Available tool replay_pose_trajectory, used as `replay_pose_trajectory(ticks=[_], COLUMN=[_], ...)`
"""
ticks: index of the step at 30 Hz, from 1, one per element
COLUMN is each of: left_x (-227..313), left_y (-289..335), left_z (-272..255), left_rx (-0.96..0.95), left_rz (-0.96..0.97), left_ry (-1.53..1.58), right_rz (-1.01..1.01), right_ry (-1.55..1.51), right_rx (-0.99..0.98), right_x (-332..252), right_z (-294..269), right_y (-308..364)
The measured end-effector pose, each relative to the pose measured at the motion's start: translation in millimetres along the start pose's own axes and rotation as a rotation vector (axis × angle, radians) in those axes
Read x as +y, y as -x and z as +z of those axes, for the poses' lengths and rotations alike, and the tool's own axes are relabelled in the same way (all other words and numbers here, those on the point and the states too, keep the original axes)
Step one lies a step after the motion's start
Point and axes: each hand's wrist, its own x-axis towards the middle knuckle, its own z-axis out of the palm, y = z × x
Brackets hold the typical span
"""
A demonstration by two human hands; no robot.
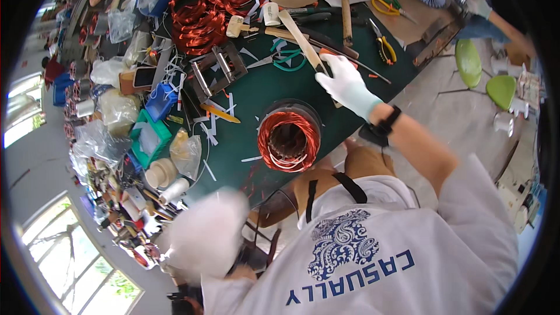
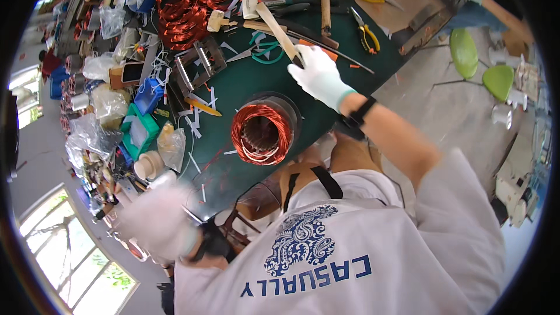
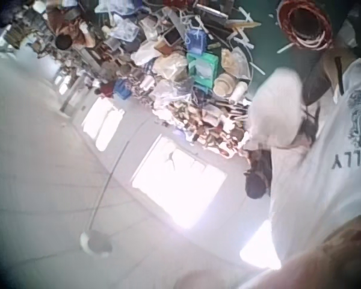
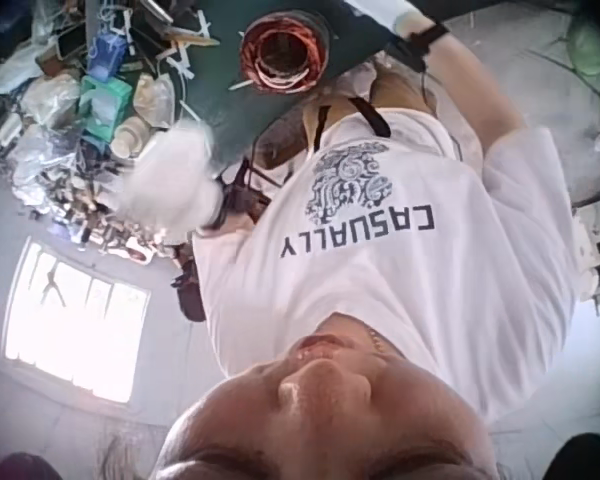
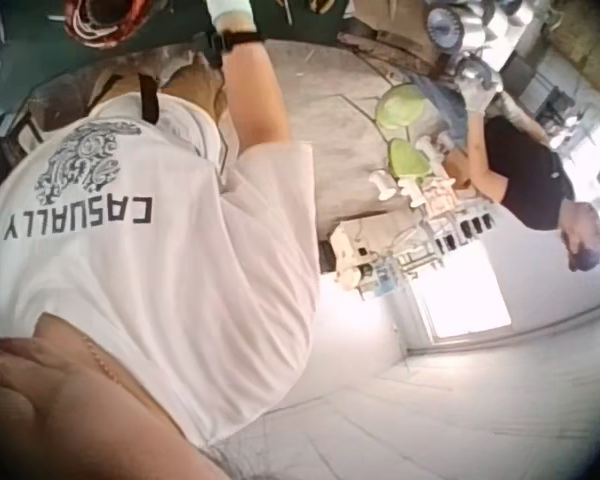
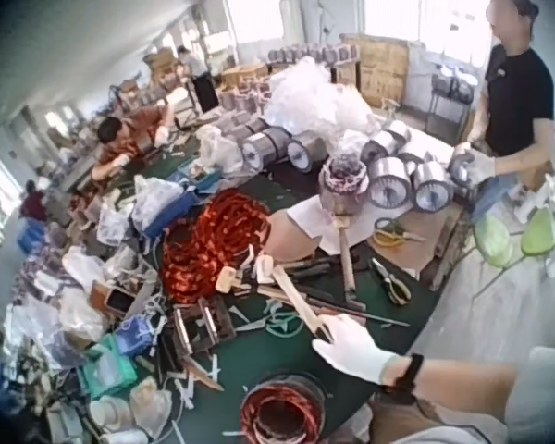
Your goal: Winding and shaping copper coils in a motor stator using a mallet, lighter, and pliers.
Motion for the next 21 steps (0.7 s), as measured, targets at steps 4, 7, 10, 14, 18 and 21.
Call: replay_pose_trajectory(ticks=[4,7,10,14,18,21], left_x=[51.4,80.2,42.3,-25.9,-38.0,-25.9], left_y=[-22.6,-41.4,10.1,50.2,52.8,44.4], left_z=[-18.5,-12.1,65.0,125.6,135.3,148.0], left_rx=[-0.487,-0.828,-0.797,-0.597,-0.63,-0.506], left_rz=[-0.115,-0.199,-0.183,0.062,0.118,0.063], left_ry=[0.258,0.498,0.106,-0.313,-0.283,-0.227], right_rz=[0.0,0.034,0.147,-0.269,0.086,-1.017], right_ry=[0.256,0.117,-0.6,-0.326,-0.789,-0.053], right_rx=[0.049,0.119,-0.288,-0.545,0.017,-0.024], right_x=[34.5,46.3,24.8,25.6,36.3,80.4], right_z=[65.4,78.7,42.3,-27.9,-63.9,-33.1], right_y=[-48.6,-59.1,-35.5,-2.0,-10.1,26.2])
